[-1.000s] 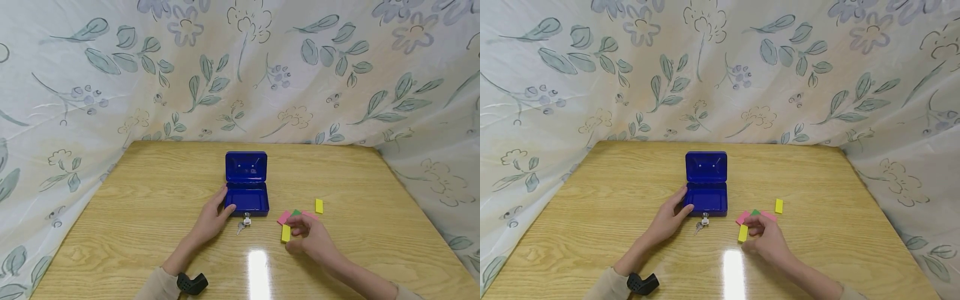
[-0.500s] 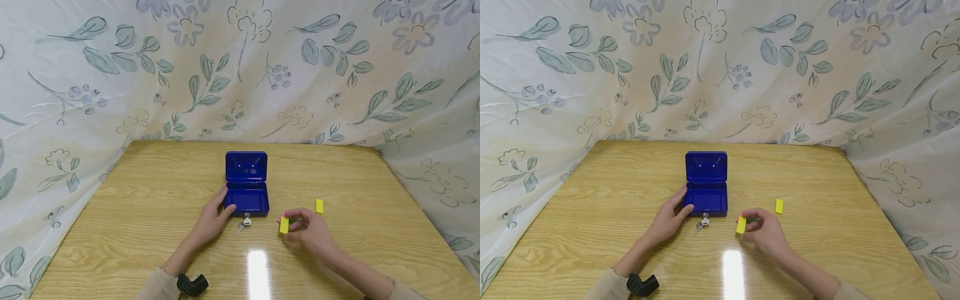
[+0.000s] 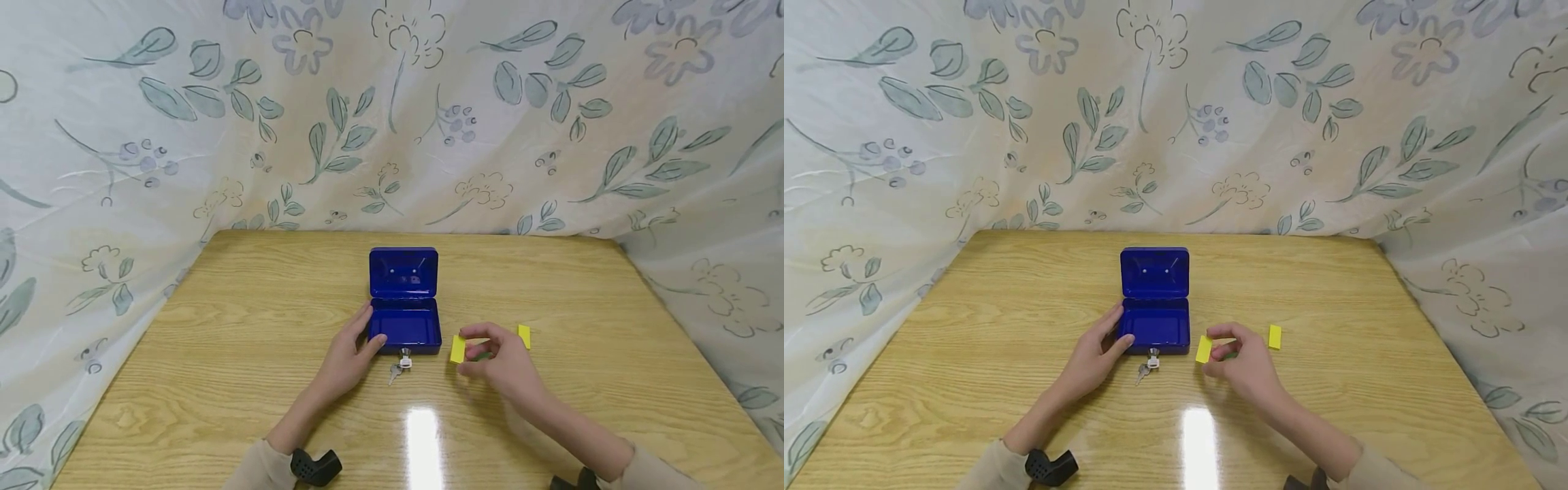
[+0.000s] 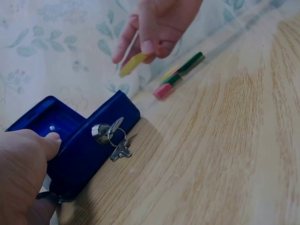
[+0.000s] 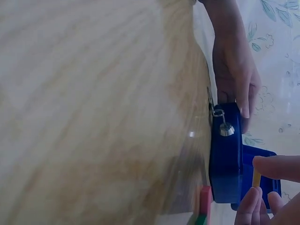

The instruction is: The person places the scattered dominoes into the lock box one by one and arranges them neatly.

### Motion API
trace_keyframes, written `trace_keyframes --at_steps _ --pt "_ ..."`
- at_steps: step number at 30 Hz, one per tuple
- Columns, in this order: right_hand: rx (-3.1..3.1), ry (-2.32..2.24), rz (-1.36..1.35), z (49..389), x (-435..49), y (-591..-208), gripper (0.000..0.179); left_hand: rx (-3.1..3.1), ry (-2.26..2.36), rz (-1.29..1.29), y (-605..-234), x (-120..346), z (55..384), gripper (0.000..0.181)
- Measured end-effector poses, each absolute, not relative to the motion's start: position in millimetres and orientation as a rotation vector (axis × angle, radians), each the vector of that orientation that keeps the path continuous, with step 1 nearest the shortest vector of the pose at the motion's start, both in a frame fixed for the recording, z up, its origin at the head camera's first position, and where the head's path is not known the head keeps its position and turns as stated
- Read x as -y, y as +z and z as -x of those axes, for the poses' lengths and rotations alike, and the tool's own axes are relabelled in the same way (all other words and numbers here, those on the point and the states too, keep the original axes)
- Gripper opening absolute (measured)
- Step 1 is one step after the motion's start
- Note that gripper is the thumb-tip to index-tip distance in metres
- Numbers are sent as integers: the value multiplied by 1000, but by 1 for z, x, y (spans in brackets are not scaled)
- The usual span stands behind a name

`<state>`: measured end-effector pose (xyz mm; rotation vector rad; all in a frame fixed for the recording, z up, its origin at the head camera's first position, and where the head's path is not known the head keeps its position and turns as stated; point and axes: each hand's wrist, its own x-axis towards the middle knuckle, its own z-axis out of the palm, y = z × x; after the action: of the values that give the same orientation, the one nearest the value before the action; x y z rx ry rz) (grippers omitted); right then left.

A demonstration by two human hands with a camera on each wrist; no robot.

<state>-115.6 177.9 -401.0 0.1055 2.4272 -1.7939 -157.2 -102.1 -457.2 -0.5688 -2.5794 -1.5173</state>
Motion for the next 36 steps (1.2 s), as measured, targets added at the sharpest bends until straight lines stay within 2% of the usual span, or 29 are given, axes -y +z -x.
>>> trace_keyframes --at_steps 36 --pt "-2627 -1721 100 161 -135 -394 48 2567 -1556 532 -455 98 152 63"
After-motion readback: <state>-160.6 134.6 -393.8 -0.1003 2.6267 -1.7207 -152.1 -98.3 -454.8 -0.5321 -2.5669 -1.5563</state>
